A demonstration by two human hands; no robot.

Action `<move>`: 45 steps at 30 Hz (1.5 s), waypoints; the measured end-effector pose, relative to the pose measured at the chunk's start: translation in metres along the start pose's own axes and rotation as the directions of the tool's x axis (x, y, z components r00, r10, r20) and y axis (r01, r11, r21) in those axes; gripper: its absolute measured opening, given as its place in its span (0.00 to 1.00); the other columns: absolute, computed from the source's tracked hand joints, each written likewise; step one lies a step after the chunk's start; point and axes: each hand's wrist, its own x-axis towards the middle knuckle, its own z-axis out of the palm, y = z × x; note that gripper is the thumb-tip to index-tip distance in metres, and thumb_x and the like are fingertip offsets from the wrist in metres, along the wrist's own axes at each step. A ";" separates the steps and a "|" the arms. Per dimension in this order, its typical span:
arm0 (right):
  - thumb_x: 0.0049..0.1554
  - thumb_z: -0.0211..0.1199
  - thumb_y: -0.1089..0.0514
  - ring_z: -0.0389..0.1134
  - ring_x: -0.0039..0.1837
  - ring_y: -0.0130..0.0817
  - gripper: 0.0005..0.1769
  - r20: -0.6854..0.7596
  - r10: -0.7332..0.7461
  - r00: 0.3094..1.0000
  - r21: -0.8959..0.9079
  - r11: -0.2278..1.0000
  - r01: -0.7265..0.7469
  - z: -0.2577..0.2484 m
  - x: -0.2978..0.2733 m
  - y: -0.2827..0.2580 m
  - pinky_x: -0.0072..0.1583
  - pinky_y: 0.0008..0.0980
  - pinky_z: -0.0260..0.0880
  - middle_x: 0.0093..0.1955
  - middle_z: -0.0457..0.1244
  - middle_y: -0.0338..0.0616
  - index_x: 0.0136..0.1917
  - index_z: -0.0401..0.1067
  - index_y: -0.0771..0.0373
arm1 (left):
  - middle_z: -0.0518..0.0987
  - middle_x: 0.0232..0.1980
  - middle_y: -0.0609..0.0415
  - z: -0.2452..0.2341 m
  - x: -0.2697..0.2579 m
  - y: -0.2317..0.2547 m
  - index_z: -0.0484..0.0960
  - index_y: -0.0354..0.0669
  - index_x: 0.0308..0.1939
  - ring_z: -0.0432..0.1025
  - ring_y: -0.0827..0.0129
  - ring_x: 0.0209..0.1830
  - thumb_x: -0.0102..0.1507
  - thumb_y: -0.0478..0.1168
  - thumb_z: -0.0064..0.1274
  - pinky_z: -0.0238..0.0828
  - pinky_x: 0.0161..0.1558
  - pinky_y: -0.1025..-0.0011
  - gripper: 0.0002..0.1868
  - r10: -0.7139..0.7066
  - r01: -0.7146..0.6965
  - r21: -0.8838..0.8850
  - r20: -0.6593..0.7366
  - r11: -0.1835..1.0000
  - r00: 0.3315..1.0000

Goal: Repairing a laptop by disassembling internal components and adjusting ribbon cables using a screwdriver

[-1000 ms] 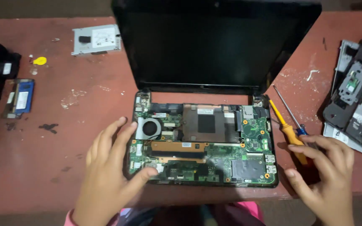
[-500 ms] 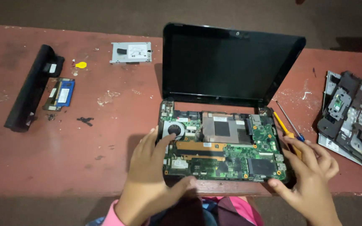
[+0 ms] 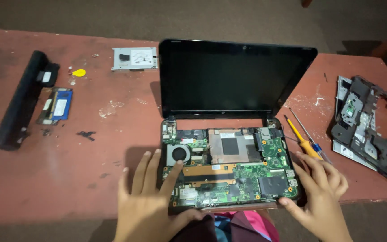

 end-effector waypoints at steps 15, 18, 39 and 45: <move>0.42 0.50 0.24 0.51 0.72 0.39 0.46 0.094 0.097 0.991 0.015 0.995 -0.099 -0.025 0.006 0.025 0.66 0.45 0.41 0.73 0.56 0.28 0.71 0.61 0.39 | 0.74 0.63 0.62 -0.010 0.028 0.007 0.77 0.64 0.49 0.66 0.66 0.67 0.52 0.67 0.38 0.57 0.61 0.48 0.28 -0.018 0.014 -0.054 -0.070 0.998 0.997; 0.44 0.57 0.33 0.53 0.70 0.39 0.39 0.068 0.155 0.986 0.037 0.987 -0.158 -0.031 0.023 0.033 0.65 0.43 0.43 0.71 0.59 0.30 0.69 0.65 0.43 | 0.76 0.59 0.65 -0.005 0.034 0.007 0.79 0.65 0.45 0.69 0.67 0.64 0.60 0.43 0.46 0.60 0.59 0.49 0.12 -0.013 0.010 -0.025 -0.111 1.000 0.994; 0.54 0.55 0.49 0.56 0.69 0.45 0.17 -0.039 0.020 0.999 0.113 0.993 -0.015 -0.015 0.054 0.031 0.69 0.44 0.43 0.66 0.61 0.37 0.57 0.72 0.47 | 0.80 0.51 0.65 0.054 0.009 -0.012 0.84 0.60 0.45 0.71 0.75 0.59 0.46 0.57 0.68 0.58 0.74 0.51 0.25 -0.164 0.168 0.028 -0.111 0.985 0.980; 0.57 0.47 0.45 0.53 0.70 0.49 0.16 -0.132 -0.019 0.991 0.072 0.997 0.028 -0.010 0.064 0.004 0.68 0.49 0.39 0.64 0.61 0.33 0.49 0.76 0.38 | 0.81 0.46 0.65 0.053 0.013 -0.006 0.84 0.57 0.42 0.72 0.76 0.55 0.46 0.56 0.67 0.58 0.74 0.50 0.22 -0.209 0.208 -0.021 -0.126 0.978 0.970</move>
